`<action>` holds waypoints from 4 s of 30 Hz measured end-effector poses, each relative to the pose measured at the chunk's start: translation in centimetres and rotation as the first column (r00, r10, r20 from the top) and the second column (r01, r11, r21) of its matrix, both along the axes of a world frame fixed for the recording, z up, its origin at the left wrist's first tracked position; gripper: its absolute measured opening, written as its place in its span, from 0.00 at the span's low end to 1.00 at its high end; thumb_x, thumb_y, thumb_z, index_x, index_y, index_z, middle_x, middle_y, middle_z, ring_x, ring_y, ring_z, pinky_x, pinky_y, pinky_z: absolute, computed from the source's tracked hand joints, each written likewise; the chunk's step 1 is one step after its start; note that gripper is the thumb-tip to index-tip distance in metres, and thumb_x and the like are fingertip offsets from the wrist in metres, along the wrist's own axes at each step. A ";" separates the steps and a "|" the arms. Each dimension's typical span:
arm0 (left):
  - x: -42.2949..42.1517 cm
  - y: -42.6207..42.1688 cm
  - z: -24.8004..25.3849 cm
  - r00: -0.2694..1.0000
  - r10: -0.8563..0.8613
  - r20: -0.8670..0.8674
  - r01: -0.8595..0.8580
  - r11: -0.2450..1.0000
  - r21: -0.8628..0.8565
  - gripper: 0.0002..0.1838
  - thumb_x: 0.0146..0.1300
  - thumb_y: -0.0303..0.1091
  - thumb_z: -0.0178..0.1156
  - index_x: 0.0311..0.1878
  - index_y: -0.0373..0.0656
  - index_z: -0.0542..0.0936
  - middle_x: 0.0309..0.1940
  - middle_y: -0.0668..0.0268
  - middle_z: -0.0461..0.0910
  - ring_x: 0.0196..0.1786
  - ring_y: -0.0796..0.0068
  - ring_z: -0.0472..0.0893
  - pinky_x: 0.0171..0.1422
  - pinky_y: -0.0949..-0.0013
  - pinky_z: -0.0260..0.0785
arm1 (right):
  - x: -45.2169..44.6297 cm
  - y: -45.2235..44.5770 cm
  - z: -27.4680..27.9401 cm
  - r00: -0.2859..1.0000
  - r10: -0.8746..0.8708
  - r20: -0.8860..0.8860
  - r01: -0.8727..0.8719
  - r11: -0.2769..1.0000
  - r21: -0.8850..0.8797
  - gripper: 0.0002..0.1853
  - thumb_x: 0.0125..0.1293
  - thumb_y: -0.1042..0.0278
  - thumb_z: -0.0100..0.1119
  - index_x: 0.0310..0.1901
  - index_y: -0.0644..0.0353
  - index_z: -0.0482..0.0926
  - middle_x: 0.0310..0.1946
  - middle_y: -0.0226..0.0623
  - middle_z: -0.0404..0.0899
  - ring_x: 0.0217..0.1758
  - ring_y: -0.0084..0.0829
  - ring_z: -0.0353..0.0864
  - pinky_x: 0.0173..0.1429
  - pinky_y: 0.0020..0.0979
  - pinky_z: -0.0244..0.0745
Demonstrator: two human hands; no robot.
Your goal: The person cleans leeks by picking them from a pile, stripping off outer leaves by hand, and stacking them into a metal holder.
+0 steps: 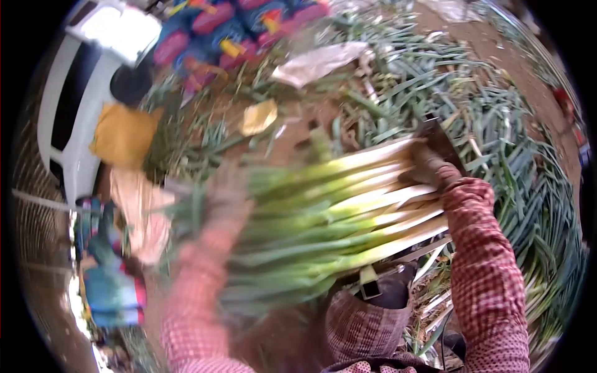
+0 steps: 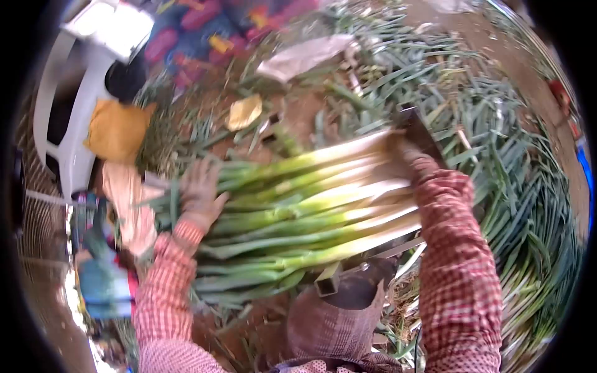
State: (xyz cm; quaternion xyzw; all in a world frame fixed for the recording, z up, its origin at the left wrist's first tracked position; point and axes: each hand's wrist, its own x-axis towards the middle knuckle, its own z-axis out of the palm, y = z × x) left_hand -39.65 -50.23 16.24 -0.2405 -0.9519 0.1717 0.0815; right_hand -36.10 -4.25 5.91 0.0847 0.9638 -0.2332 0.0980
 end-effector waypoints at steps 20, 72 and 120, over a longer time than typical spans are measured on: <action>2.3 4.5 -6.2 0.882 -0.055 0.469 0.054 0.998 0.017 0.53 0.56 0.78 0.50 0.78 0.54 0.58 0.80 0.42 0.32 0.81 0.39 0.31 0.81 0.41 0.21 | -1.2 -0.2 -8.1 0.980 -0.175 0.095 0.181 0.982 -0.057 0.34 0.59 0.48 0.66 0.61 0.63 0.74 0.58 0.54 0.79 0.62 0.49 0.79 0.65 0.42 0.72; 31.3 42.0 -20.3 -0.127 -0.430 0.894 -0.847 0.516 0.128 0.14 0.68 0.27 0.60 0.56 0.42 0.75 0.33 0.69 0.78 0.30 0.74 0.79 0.31 0.69 0.75 | 39.4 11.4 -17.3 0.224 -0.865 0.448 0.960 0.117 -0.253 0.23 0.67 0.53 0.62 0.57 0.57 0.73 0.54 0.49 0.81 0.59 0.45 0.81 0.62 0.42 0.76; 27.2 62.6 -25.5 0.397 -0.519 0.757 0.620 0.760 0.196 0.21 0.68 0.48 0.61 0.56 0.45 0.77 0.47 0.52 0.83 0.54 0.51 0.81 0.60 0.56 0.72 | 66.5 3.1 6.1 0.838 -0.467 0.281 -0.423 -0.883 -0.204 0.40 0.60 0.50 0.73 0.66 0.56 0.59 0.32 0.17 0.68 0.36 0.20 0.73 0.53 0.34 0.76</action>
